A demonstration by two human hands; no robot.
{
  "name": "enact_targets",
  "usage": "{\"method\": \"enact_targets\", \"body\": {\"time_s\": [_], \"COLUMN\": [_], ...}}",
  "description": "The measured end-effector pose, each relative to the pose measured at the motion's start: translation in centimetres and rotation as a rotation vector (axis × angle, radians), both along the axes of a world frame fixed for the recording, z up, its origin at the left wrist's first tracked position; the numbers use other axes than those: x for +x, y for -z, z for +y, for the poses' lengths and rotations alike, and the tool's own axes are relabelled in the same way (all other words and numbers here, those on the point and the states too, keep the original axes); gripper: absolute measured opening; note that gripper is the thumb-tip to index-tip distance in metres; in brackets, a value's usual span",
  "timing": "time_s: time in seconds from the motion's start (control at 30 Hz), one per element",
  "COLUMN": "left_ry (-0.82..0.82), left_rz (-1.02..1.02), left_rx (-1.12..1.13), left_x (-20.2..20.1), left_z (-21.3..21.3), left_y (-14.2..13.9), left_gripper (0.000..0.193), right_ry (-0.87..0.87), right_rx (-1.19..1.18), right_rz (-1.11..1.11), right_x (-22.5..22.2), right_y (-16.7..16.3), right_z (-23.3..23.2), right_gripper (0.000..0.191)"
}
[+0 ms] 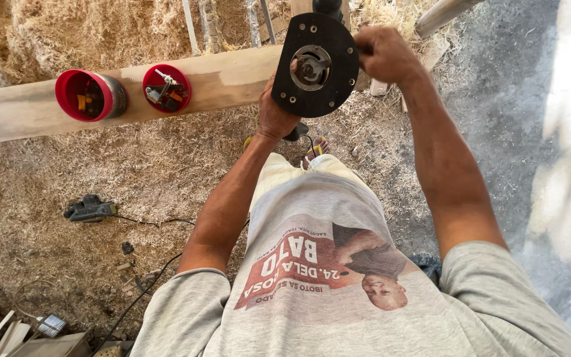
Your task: The person takes a router bit and wrench from red cups on a wooden beam, fits the bit into a handheld router and tightens it with the wrench, then guides the router along a wooden beam to shape its edge.
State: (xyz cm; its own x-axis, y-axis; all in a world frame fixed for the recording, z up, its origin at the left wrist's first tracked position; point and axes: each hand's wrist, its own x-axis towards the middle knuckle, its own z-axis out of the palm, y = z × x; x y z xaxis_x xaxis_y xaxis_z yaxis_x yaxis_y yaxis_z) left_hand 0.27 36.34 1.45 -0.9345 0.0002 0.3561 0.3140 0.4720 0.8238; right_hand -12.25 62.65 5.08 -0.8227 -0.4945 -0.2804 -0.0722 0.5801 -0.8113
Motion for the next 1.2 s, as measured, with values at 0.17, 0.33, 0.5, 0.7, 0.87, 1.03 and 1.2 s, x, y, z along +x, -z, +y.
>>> {"method": "enact_targets", "body": {"time_s": [0.17,0.33,0.5,0.7,0.87,1.03,1.2], "left_ry": [0.011,0.016,0.025,0.022,0.03,0.013,0.013], "left_rz": [0.013,-0.002,-0.018,-0.009,-0.002,-0.01,0.001], "left_rx": [0.055,0.035,0.056,0.009,0.043,0.027,-0.012], "left_x": [0.1,0.1,0.1,-0.2,-0.3,-0.2,-0.2], "left_z": [0.3,0.3,0.5,1.0,1.5,1.4,1.0], "left_y": [-0.5,-0.8,-0.7,-0.4,-0.3,-0.3,-0.4], "left_gripper": [0.067,0.069,0.066,0.07,0.074,0.072,0.073], "right_ry": [0.293,0.418,0.519,0.445,0.358,0.185,0.094], "right_rx": [-0.06,-0.231,-0.207,0.012,0.056,0.142,0.302], "right_rz": [-0.096,0.076,0.269,0.546,0.977,0.998,1.238], "right_x": [7.5,11.8,14.0,13.7,10.5,9.3,5.4], "right_y": [0.3,1.5,1.8,2.9,3.5,2.9,4.0], "right_z": [0.0,-1.6,-3.5,-3.2,0.4,3.4,4.9], "right_gripper": [0.02,0.016,0.012,0.009,0.009,0.013,0.012]}}
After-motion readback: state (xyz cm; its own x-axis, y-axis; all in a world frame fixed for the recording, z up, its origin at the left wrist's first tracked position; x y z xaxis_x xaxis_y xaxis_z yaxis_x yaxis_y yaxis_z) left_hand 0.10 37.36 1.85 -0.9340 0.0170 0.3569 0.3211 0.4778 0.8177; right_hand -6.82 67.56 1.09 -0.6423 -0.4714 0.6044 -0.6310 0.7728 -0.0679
